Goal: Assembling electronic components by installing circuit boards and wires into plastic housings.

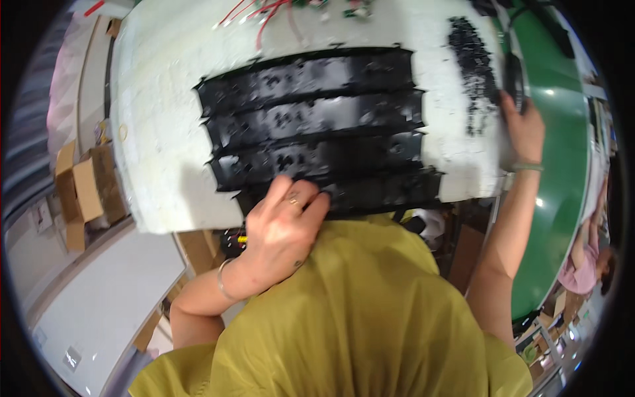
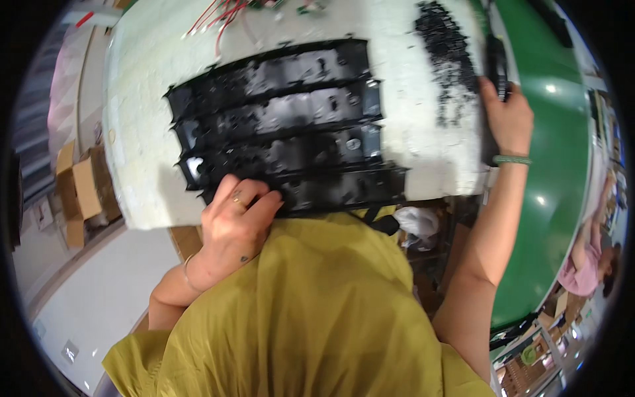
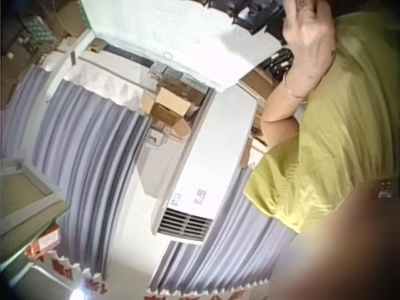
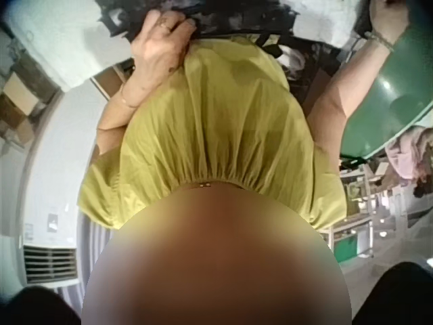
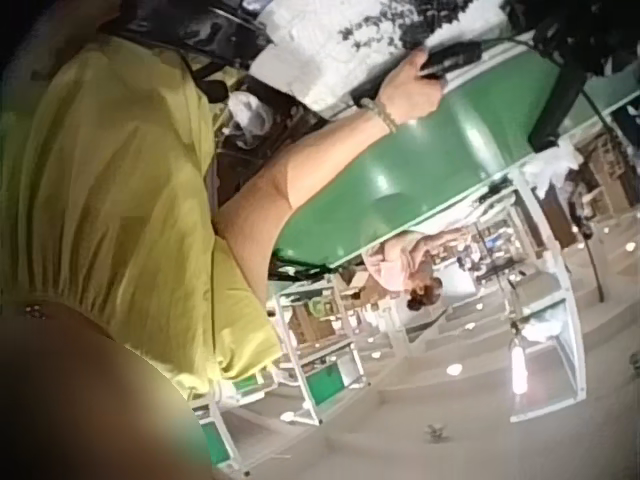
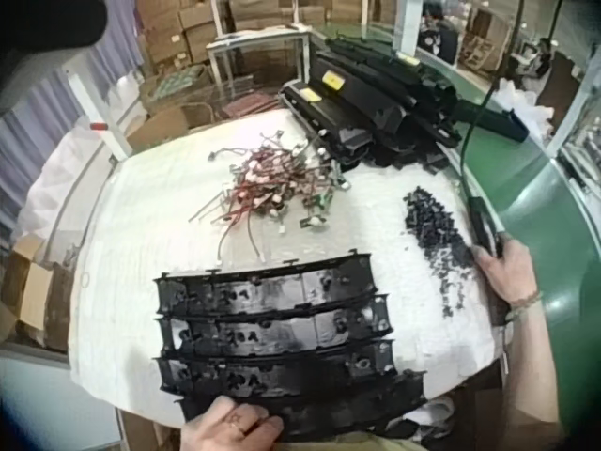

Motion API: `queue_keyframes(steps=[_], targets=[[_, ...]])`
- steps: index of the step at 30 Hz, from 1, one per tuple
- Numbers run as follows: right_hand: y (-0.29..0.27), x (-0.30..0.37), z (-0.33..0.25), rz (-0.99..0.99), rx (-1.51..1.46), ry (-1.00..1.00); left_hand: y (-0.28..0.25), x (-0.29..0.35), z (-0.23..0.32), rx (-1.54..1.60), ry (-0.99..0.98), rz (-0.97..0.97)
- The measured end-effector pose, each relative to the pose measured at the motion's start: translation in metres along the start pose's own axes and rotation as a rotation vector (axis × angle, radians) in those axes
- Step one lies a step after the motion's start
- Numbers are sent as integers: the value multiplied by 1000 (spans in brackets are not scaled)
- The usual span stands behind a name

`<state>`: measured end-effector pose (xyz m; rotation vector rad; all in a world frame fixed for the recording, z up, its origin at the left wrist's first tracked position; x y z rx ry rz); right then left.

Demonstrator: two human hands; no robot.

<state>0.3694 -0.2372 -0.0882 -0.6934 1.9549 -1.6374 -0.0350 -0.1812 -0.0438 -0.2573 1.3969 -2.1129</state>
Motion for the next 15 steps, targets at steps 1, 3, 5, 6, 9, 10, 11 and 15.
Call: queue_keyframes(steps=[1, 3, 5, 6, 9, 10, 11, 15], targets=[[3, -4, 13, 53, -16, -25, 0, -2, 0, 16, -21, -18], [-10, 5, 3, -58, -242, 15, -3, -2, -3, 68, -58, -43], [-22, 10, 2, -77, -305, 15, -5, 0, -7, 113, -49, -12], [-32, 16, 2, -13, -402, -4, -7, 2, -8, 140, -71, -19], [-69, 31, -8, 34, -858, 10, -16, -4, -7, 168, 22, -14], [-93, 37, -13, 54, -1027, 2, -15, -10, -6, 153, 31, -82], [-100, 37, -23, -29, -1384, -118, -14, -11, -6, 117, 19, -150], [-109, 40, -73, -206, -1984, -340, -3, -8, -24, 106, -56, -135]])
Point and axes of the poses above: each hand's wrist, its own x-axis away from the middle knuckle, its own y-axis out of the palm, z = x × y, the point moved 3 cm from there along -x, towards the middle knuckle, and after that the axes turned 5 degrees about x, right-handed, at the moved point
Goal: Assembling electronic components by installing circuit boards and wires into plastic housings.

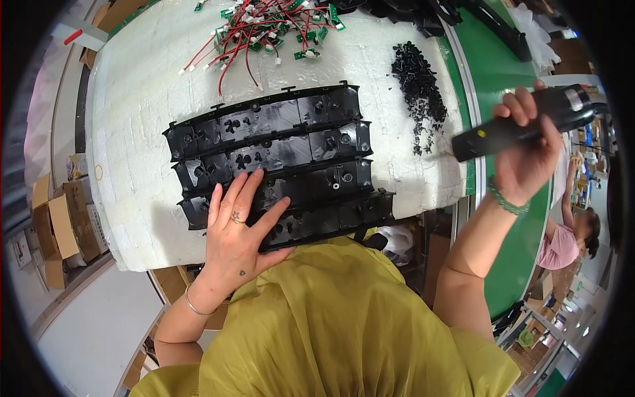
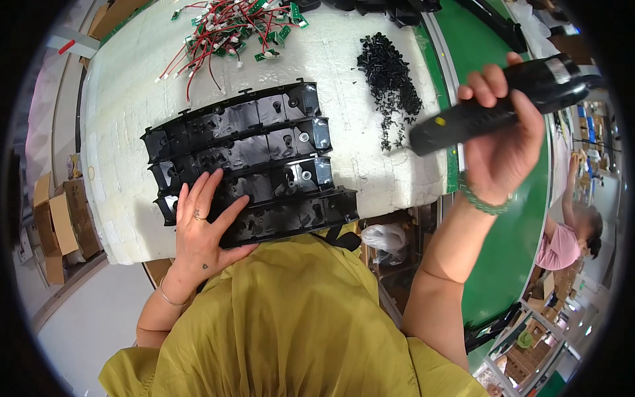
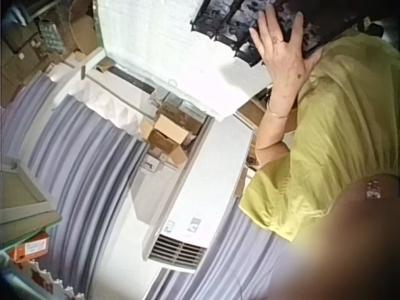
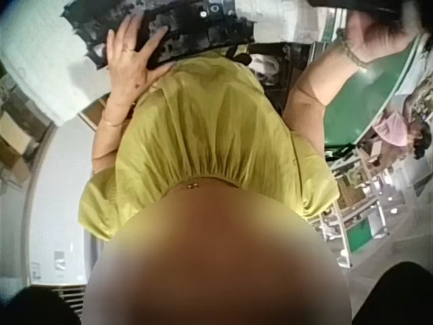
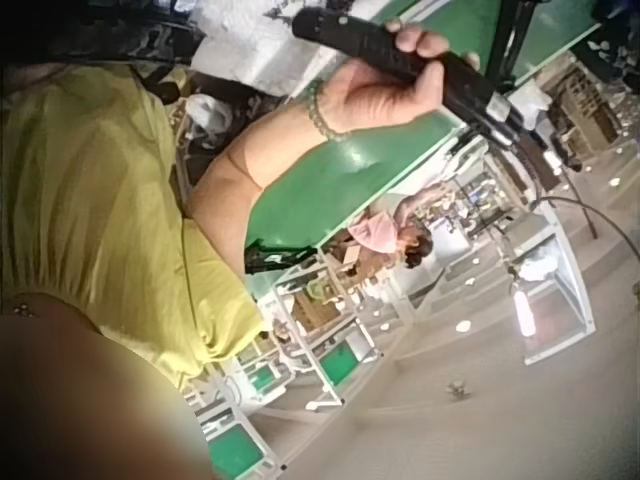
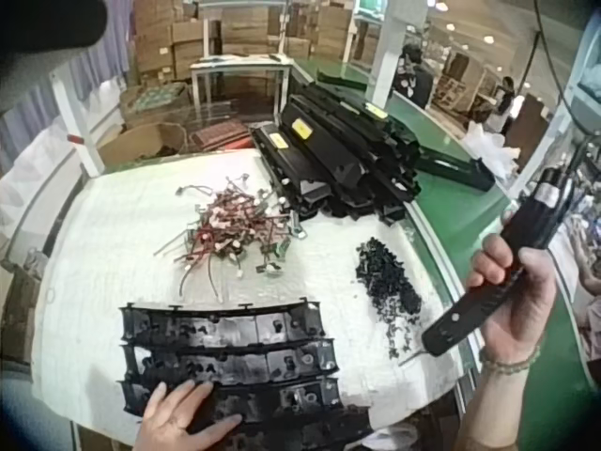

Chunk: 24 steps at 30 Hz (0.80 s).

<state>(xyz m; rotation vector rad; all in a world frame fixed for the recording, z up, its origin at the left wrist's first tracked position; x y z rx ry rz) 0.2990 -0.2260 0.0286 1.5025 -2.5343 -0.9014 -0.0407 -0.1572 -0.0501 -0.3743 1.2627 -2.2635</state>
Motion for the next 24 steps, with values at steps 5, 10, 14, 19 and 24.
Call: queue_keyframes(steps=[5, 10, 14, 19, 24], targets=[[21, -27, 45, 197, 150, -183, -2, 6, -5, -4, -43, 5], [23, -42, 65, 290, 312, -314, -6, 8, -7, 12, -40, -12], [22, -44, 67, 313, 371, -350, -25, 2, -6, 133, -35, 34], [40, -30, 46, 200, 204, -356, -50, -36, -10, 196, 143, 264], [74, -6, 16, -35, -18, -308, -39, -108, 14, 279, 366, 312]])
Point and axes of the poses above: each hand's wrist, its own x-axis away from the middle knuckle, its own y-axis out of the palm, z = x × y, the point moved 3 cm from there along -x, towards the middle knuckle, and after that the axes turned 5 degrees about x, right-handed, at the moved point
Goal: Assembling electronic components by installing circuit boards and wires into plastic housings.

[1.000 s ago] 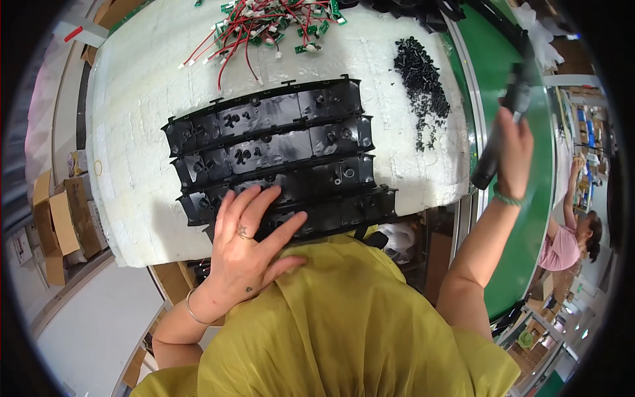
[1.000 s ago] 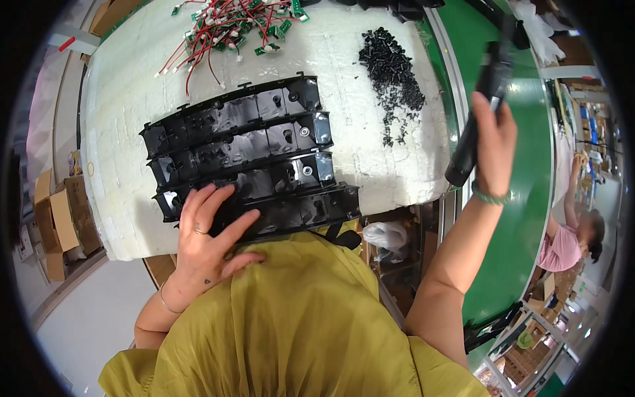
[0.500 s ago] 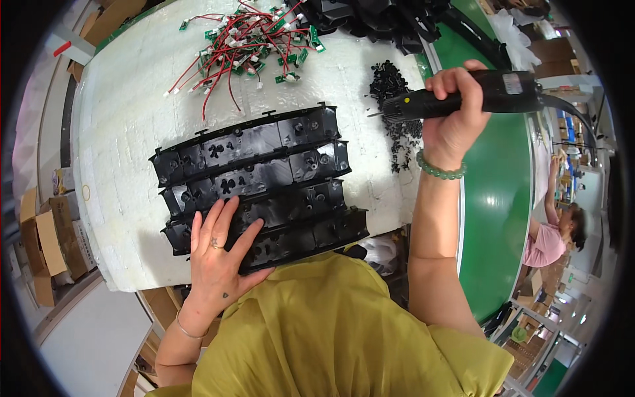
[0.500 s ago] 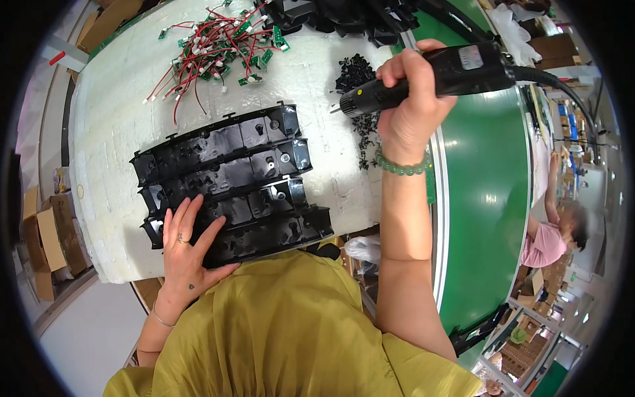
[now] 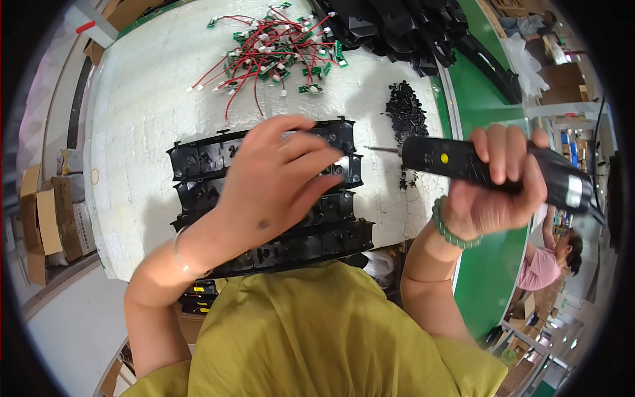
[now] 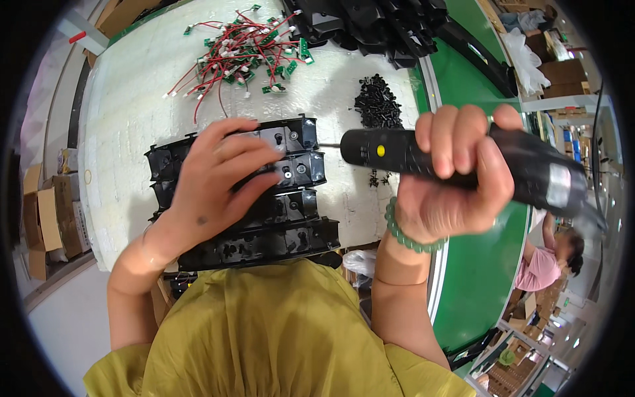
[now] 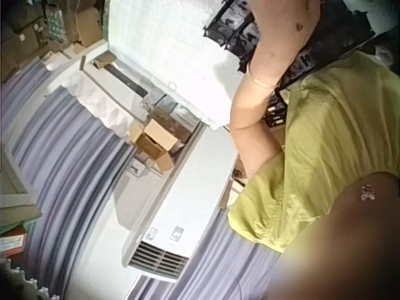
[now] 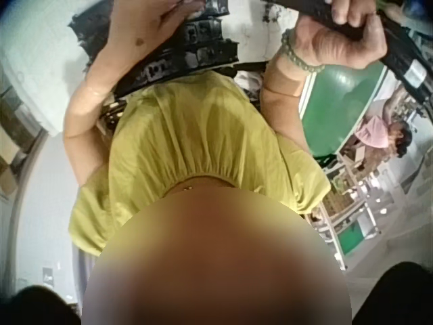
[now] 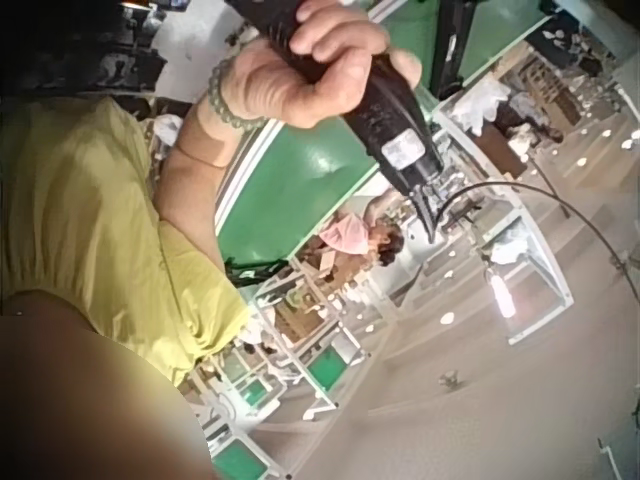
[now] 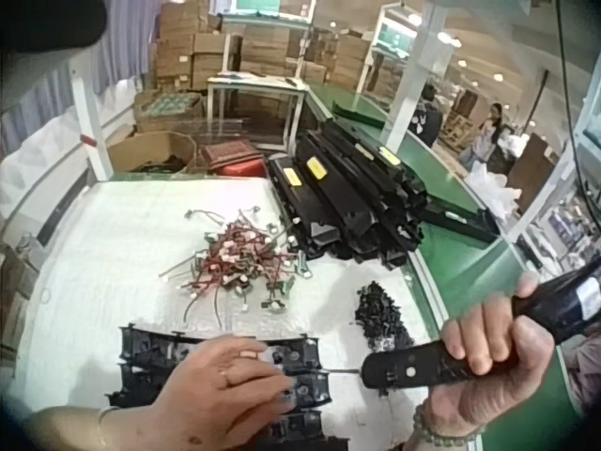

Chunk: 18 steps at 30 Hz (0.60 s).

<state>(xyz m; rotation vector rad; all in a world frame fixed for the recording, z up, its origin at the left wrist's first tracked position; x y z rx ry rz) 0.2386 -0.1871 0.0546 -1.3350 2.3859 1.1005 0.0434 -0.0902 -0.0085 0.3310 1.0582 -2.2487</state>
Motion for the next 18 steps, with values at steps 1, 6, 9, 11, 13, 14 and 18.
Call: queue_keyframes(steps=[1, 6, 9, 11, 13, 14, 18], targets=[[5, 2, -4, -42, -33, 4, 8, -11, 2, -24, 33, 60], [24, 10, -16, -123, -70, -10, 18, -26, -1, -82, 195, 97], [20, 11, -19, -202, -83, -34, 14, -23, 3, -57, 182, 113], [23, 13, -23, -212, -84, -40, 13, -23, 3, -9, 104, 94], [27, 13, -25, -209, -77, -44, 14, -23, 3, 66, 86, 95], [32, 13, -24, -155, -86, -53, 15, -23, 3, 140, 68, 96], [36, 13, -24, -77, -114, -78, 13, -21, 3, 238, 96, 39]])
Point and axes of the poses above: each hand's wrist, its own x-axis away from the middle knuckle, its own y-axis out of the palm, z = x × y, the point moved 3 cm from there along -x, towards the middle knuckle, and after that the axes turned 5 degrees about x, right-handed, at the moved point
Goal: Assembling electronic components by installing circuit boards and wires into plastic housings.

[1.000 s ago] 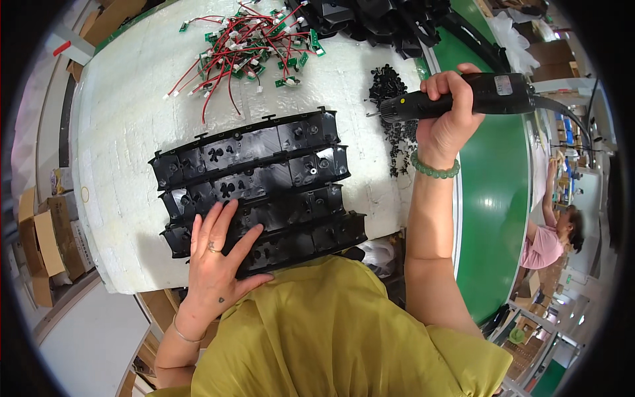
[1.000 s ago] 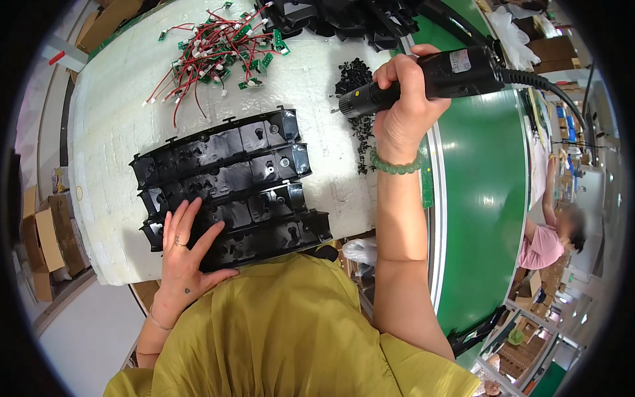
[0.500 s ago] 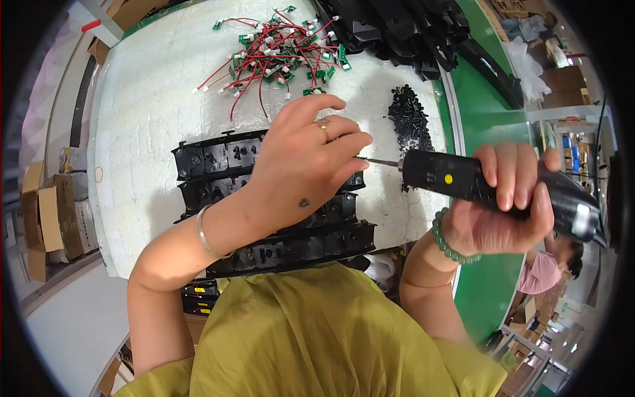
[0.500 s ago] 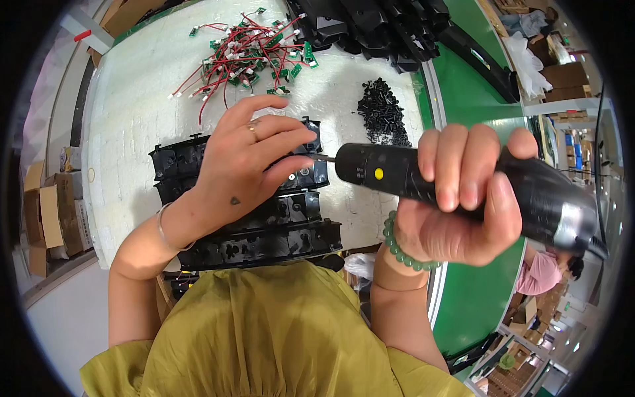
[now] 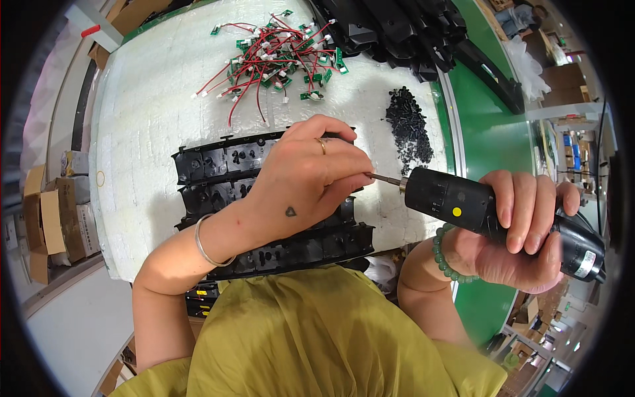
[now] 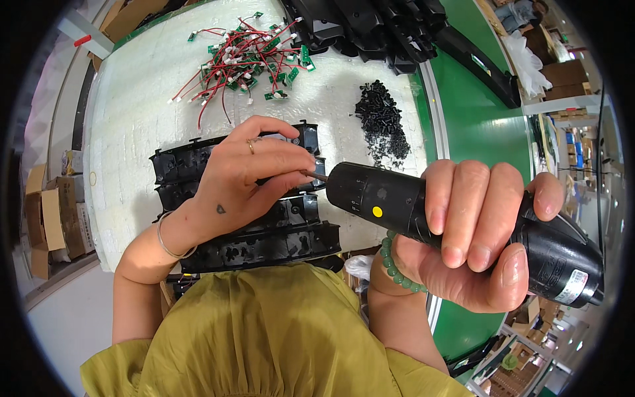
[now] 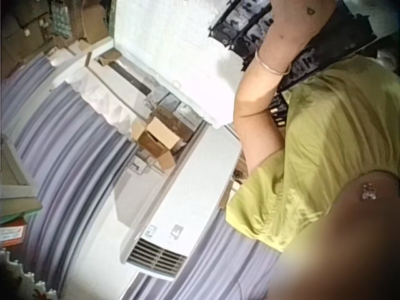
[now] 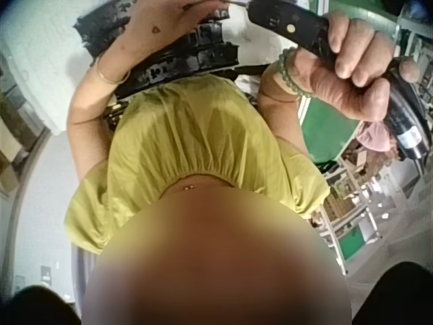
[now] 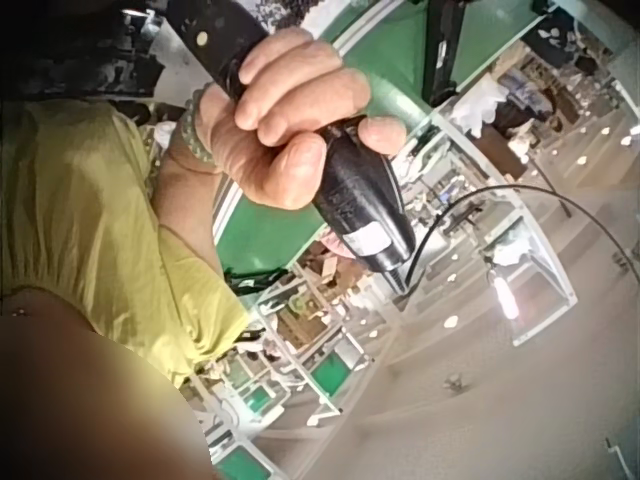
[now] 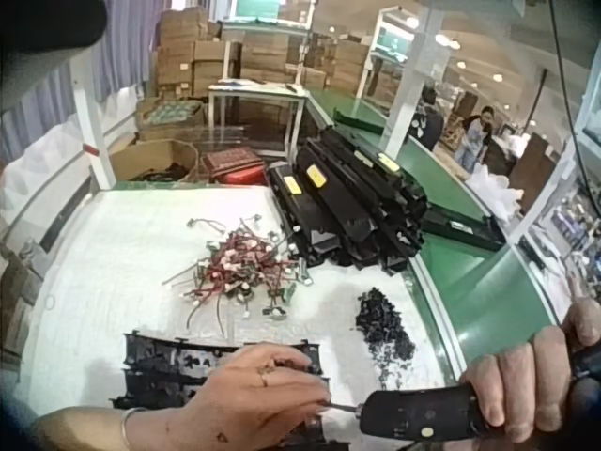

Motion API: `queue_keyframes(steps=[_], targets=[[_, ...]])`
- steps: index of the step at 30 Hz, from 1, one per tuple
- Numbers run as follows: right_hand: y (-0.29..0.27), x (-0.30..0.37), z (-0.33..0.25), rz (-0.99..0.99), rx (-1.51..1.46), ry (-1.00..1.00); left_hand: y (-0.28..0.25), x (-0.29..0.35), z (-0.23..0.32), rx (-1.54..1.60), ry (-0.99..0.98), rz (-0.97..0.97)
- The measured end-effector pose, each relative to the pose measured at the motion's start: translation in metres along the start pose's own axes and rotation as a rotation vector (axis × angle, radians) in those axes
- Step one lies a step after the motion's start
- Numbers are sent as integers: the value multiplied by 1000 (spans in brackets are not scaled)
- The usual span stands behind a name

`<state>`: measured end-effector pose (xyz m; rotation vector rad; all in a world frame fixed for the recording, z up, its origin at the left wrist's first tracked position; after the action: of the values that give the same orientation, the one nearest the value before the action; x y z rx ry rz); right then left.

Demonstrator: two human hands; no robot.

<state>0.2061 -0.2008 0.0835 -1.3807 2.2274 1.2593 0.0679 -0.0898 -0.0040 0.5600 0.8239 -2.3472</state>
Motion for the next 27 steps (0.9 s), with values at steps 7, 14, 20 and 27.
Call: queue_keyframes(steps=[7, 14, 20, 27], targets=[[-1, 2, -5, 3, -8, -18, 2, 4, 3, 12, -28, 25], [0, 4, -6, 13, -13, -4, 6, 4, -1, 271, -117, -9], [2, 5, -11, 5, -49, -28, 2, 5, 2, 214, -107, 18], [4, 7, -10, -12, -13, -16, 2, 6, 5, 210, -115, 21]])
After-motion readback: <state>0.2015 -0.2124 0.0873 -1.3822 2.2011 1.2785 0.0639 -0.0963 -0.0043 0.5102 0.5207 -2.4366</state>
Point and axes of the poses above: each hand's wrist, its own x-axis away from the middle knuckle, its own y-axis out of the palm, z = x × y, the point moved 3 cm from there along -x, towards the middle knuckle, and after that the axes turned 5 degrees about x, right-handed, at the moved point
